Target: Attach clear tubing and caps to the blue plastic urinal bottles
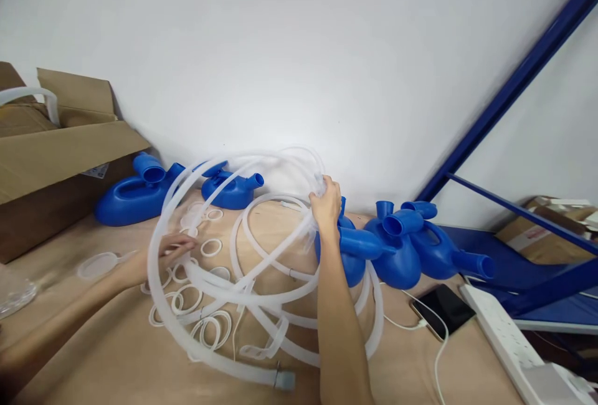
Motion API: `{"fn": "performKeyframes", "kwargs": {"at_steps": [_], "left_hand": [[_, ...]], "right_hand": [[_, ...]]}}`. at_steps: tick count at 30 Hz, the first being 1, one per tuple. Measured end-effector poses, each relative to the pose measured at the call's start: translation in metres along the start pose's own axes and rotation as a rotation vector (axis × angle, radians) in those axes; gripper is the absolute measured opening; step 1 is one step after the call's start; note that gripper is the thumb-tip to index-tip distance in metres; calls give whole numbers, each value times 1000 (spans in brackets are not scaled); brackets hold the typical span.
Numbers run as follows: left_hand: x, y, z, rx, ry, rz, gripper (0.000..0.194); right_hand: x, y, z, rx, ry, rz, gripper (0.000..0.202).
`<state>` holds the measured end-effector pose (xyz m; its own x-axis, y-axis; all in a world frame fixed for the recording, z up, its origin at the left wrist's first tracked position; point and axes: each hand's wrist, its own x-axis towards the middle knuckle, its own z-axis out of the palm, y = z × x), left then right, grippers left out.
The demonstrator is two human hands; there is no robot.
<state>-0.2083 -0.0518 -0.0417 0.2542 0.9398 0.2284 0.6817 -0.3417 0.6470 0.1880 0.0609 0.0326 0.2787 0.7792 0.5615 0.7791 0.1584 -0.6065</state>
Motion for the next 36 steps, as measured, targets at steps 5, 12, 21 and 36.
{"fn": "performKeyframes", "kwargs": {"at_steps": [5, 12, 21, 36], "left_hand": [[-29, -35, -11, -425, 272, -481, 59], [-16, -22, 11, -396, 323, -593, 62], [13, -9, 10, -859, 687, -648, 48], [62, 118, -32, -1219, 265, -639, 16]], "right_hand": [[24, -20, -7, -43, -130, -46, 58], [42, -60, -31, -47, -277, -143, 83], [80, -84, -73, -28, -366, -214, 58], [162, 18, -119, -5, -373, -41, 53]]}}
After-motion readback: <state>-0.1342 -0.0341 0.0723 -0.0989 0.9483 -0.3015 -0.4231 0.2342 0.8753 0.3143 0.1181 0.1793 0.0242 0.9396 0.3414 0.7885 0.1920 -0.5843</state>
